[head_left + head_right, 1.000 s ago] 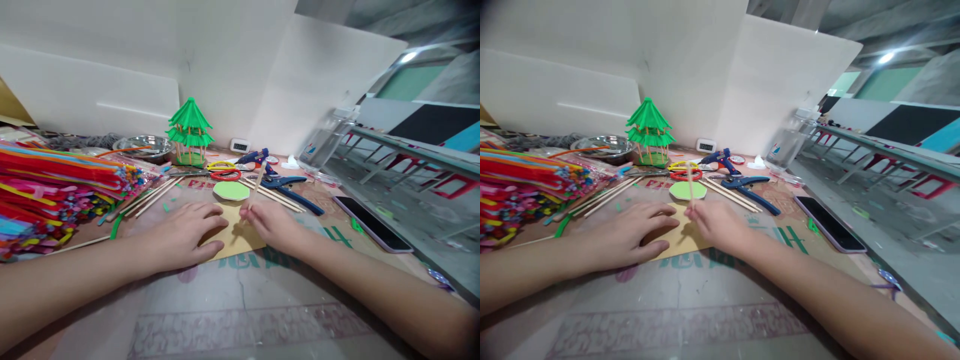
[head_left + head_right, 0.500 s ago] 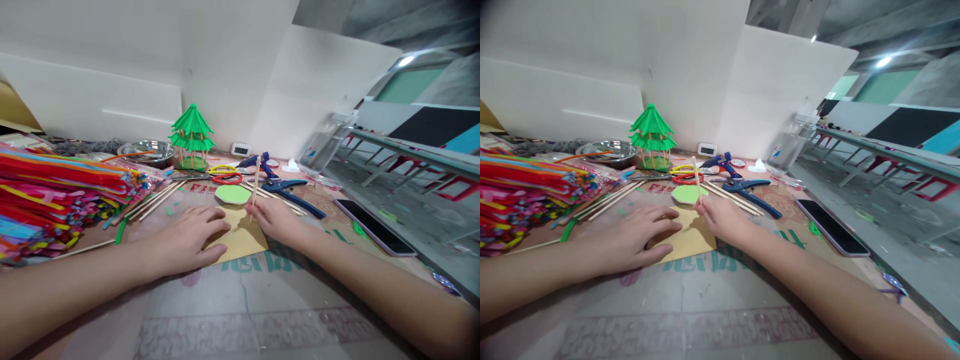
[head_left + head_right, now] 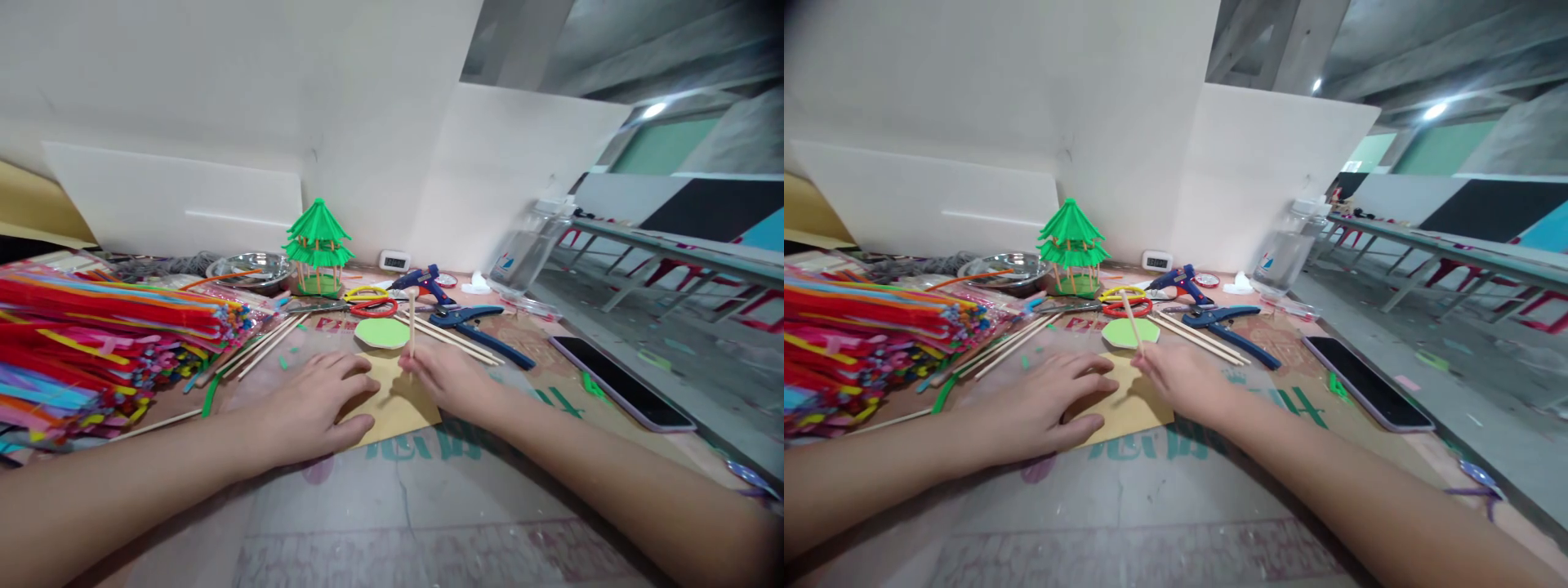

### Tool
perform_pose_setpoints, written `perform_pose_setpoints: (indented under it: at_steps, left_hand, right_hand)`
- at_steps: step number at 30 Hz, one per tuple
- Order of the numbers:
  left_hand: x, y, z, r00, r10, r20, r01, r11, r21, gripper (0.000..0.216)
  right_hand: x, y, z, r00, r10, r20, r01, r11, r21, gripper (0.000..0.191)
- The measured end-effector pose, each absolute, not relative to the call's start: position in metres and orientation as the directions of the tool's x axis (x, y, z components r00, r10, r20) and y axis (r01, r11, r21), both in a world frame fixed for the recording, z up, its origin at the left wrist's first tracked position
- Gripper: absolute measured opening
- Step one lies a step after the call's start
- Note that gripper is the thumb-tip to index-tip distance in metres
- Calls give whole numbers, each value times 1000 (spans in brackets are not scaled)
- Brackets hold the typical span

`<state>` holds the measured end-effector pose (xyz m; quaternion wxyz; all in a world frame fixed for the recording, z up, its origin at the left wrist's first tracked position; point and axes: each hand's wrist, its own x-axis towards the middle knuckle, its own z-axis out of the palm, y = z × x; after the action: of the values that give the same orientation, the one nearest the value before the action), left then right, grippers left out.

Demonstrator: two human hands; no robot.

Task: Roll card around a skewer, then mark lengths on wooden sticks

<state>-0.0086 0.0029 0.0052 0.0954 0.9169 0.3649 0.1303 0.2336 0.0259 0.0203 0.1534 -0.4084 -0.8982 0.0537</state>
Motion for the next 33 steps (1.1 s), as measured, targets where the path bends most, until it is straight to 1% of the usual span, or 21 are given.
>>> perform_pose_setpoints:
  at_steps: [1, 2, 5, 6, 10, 11, 14, 15, 18, 19, 23, 24, 25, 27, 29, 31, 32, 33]
  left_hand:
    - [-9, 3, 5, 698, 695, 174, 645, -715, 270, 39]
    - [-9, 2, 5, 700, 692, 175, 642, -718, 270, 38]
    - [-9, 2, 5, 715, 677, 176, 628, -732, 264, 35]
    - [-9, 2, 6, 716, 675, 176, 627, -734, 262, 35]
    - [-9, 3, 5, 701, 690, 178, 641, -720, 265, 38]
    - [-10, 3, 4, 703, 689, 179, 640, -722, 263, 38]
    - [-9, 3, 4, 714, 673, 192, 626, -737, 256, 36]
    - [-9, 3, 4, 714, 672, 197, 624, -738, 259, 36]
    - [-8, 3, 5, 705, 684, 184, 632, -725, 273, 37]
    - [-8, 3, 5, 705, 686, 180, 635, -723, 274, 37]
    - [-7, 4, 6, 714, 675, 189, 624, -735, 267, 38]
    - [-7, 4, 6, 711, 678, 186, 627, -731, 269, 38]
    - [-7, 4, 6, 707, 684, 177, 633, -725, 271, 38]
    - [-7, 3, 7, 698, 697, 161, 646, -711, 277, 38]
    - [-7, 3, 7, 697, 699, 160, 649, -709, 275, 39]
    - [-8, 4, 5, 699, 693, 178, 643, -718, 267, 40]
    - [-8, 4, 3, 701, 689, 186, 640, -722, 263, 40]
    - [-9, 5, 2, 701, 686, 192, 638, -725, 260, 40]
  right_hand:
    - [233, 26, 20, -595, 770, 231, 742, 636, -211, 25]
    - [233, 27, 20, -606, 765, 221, 735, 644, -213, 25]
    - [232, 28, 20, -720, 666, 194, 600, 738, -309, 28]
    - [232, 29, 20, -729, 654, 200, 577, 745, -334, 29]
    - [236, 34, 18, -601, 760, 247, 696, 649, -306, 28]
    - [236, 34, 18, -613, 751, 245, 683, 660, -313, 27]
    - [236, 32, 17, -707, 675, 212, 576, 723, -381, 29]
    - [235, 32, 16, -702, 681, 207, 583, 717, -382, 29]
    - [236, 34, 17, -594, 767, 243, 703, 641, -307, 27]
    - [236, 34, 17, -593, 766, 248, 705, 643, -300, 27]
    - [235, 32, 18, -710, 669, 220, 576, 731, -367, 25]
    - [236, 33, 18, -685, 690, 233, 593, 714, -373, 22]
    - [237, 35, 18, -631, 733, 255, 618, 673, -406, 19]
    - [240, 41, 17, -489, 823, 287, 627, 561, -541, 17]
    - [243, 45, 16, -395, 875, 280, 561, 472, -681, 26]
    - [243, 47, 17, -337, 917, 212, 384, 340, -858, 34]
    - [242, 47, 18, -322, 935, 146, 252, 234, -939, 34]
    - [242, 47, 19, -321, 945, 66, 90, 100, -991, 33]
